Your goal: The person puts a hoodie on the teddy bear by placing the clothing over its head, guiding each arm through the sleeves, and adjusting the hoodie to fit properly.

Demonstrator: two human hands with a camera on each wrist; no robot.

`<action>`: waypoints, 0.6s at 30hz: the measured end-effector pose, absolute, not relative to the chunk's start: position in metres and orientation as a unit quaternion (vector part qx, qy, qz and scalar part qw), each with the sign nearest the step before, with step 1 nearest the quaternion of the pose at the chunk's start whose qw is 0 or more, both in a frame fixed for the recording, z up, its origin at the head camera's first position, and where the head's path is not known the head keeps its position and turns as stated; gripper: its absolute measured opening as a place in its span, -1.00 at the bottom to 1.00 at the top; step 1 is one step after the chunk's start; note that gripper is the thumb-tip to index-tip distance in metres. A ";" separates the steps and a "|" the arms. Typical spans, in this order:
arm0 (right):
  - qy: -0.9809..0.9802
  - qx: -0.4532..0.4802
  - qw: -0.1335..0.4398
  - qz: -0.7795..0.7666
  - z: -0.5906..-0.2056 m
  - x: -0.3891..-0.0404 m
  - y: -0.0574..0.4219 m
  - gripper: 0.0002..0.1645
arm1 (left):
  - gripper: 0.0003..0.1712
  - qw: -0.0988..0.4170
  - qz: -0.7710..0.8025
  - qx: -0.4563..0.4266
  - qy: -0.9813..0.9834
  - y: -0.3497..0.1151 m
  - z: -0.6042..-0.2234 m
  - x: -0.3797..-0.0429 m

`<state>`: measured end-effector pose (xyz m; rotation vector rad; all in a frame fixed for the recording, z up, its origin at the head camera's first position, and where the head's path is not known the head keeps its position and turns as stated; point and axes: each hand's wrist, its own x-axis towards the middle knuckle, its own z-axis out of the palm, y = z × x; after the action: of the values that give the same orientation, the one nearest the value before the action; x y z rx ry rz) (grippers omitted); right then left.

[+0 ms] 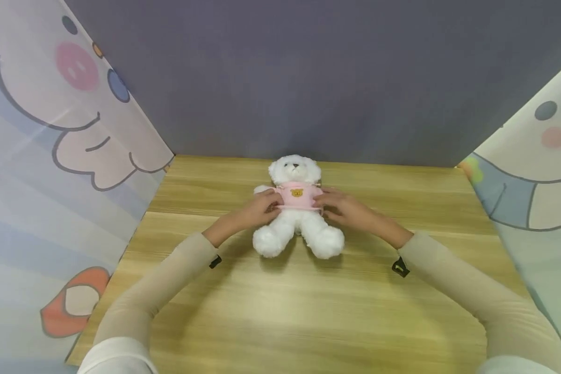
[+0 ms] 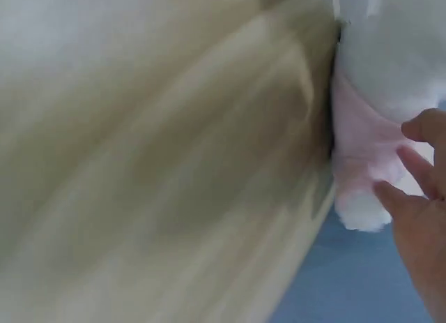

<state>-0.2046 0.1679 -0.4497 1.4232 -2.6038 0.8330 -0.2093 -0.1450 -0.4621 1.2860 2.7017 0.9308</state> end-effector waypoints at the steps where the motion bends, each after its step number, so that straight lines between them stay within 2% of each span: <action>1: -0.847 0.446 0.046 0.284 -0.452 -0.203 0.169 -0.64 | -0.92 0.016 0.320 0.387 0.865 -0.149 -0.463 -0.209; 3: -0.857 0.399 0.065 0.319 -0.456 -0.200 0.169 -0.63 | -0.86 0.046 0.362 0.341 0.866 -0.156 -0.465 -0.208; 5: -0.867 0.343 0.051 0.358 -0.458 -0.195 0.168 -0.66 | -0.81 0.084 0.398 0.305 0.861 -0.161 -0.469 -0.205; 7: -0.870 0.290 0.005 0.400 -0.461 -0.190 0.165 -0.65 | -0.77 0.114 0.428 0.269 0.855 -0.161 -0.474 -0.202; 9: -0.854 0.251 -0.055 0.453 -0.463 -0.187 0.159 -0.60 | -0.74 0.122 0.466 0.229 0.846 -0.157 -0.479 -0.199; 12: -0.809 0.202 -0.109 0.541 -0.465 -0.188 0.146 -0.53 | -0.76 0.086 0.535 0.173 0.823 -0.144 -0.482 -0.197; 16: -0.753 0.157 -0.102 0.631 -0.467 -0.193 0.130 -0.43 | -0.88 0.019 0.566 0.108 0.817 -0.121 -0.485 -0.201; 18: -0.739 0.128 -0.101 0.654 -0.469 -0.198 0.124 -0.45 | -0.88 0.004 0.542 0.087 0.836 -0.114 -0.486 -0.206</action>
<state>-0.1976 0.1237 -0.4691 0.4290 -2.4837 2.1982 -0.2063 -0.1145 -0.4858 0.2728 2.6190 1.6970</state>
